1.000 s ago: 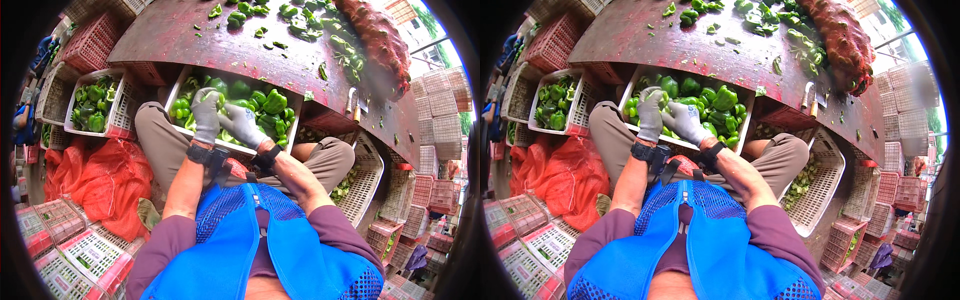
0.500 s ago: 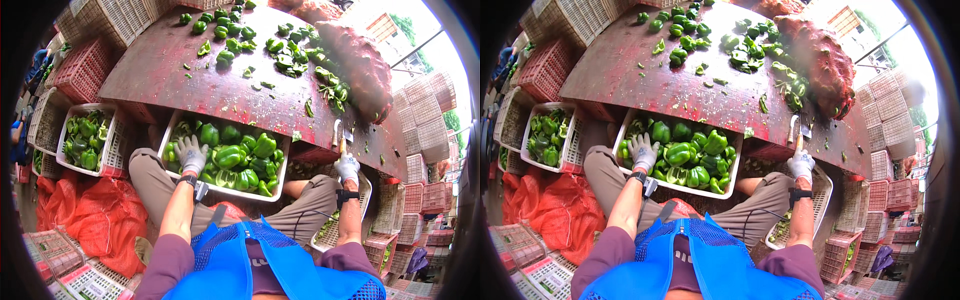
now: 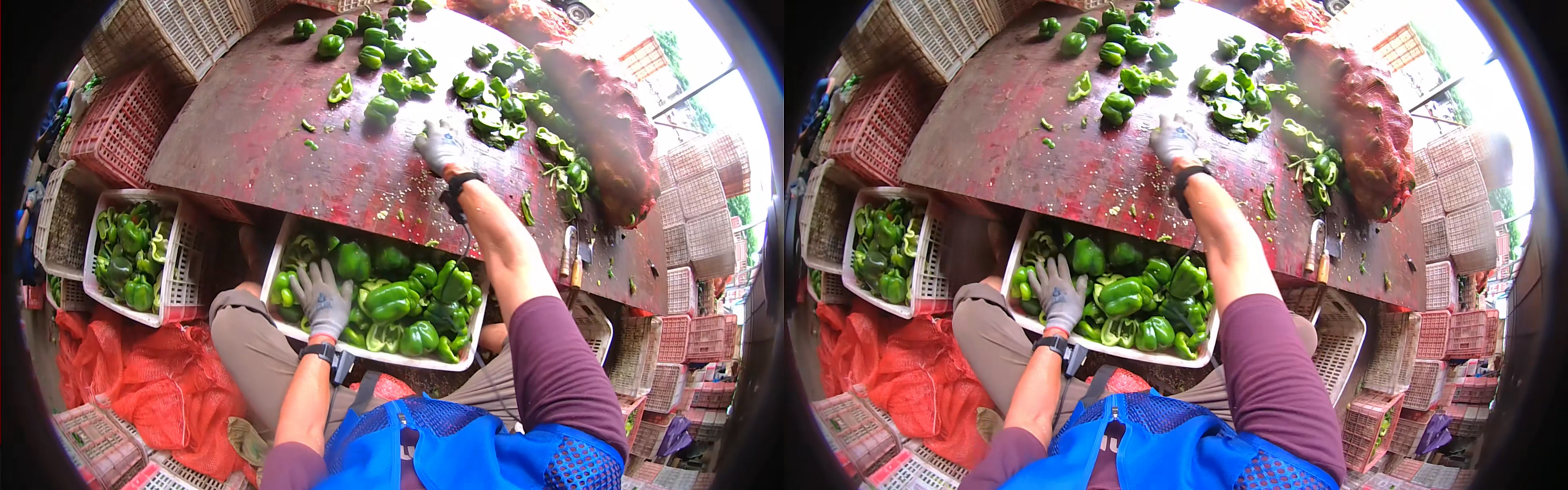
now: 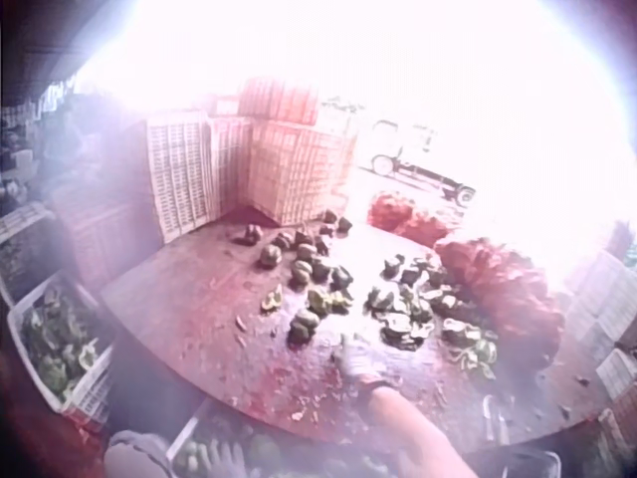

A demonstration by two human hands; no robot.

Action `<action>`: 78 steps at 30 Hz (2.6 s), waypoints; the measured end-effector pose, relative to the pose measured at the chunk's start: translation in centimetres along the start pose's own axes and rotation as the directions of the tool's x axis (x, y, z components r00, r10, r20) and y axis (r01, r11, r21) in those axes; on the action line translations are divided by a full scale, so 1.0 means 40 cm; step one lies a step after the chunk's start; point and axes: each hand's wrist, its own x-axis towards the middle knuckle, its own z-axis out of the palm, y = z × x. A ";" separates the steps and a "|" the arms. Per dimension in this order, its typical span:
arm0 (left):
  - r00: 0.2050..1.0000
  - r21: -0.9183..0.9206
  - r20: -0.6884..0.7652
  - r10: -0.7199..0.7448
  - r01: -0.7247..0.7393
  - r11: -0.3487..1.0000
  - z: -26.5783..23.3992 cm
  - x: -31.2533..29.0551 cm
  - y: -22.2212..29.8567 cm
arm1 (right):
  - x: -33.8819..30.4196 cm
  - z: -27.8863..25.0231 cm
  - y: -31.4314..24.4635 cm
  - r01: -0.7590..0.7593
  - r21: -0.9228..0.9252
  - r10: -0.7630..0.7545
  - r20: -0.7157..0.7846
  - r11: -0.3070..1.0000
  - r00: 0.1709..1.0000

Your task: Sorting and cutting green bell peppers at an agricultural processing facility.

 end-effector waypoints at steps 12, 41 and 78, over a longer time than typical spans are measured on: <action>0.997 -0.061 0.045 -0.061 0.063 0.996 0.039 0.066 -0.005 | -0.631 -0.144 -0.225 0.758 0.285 -0.802 0.336 0.586 0.494; 0.998 0.012 0.039 -0.044 0.044 0.999 0.120 0.120 0.113 | 0.247 -0.042 0.472 -0.326 0.126 0.294 0.219 0.937 0.930; 0.996 -0.895 0.063 0.059 0.030 0.445 -0.215 -0.407 0.254 | -1.279 -0.545 0.001 -0.099 0.975 -0.083 0.084 -0.201 0.993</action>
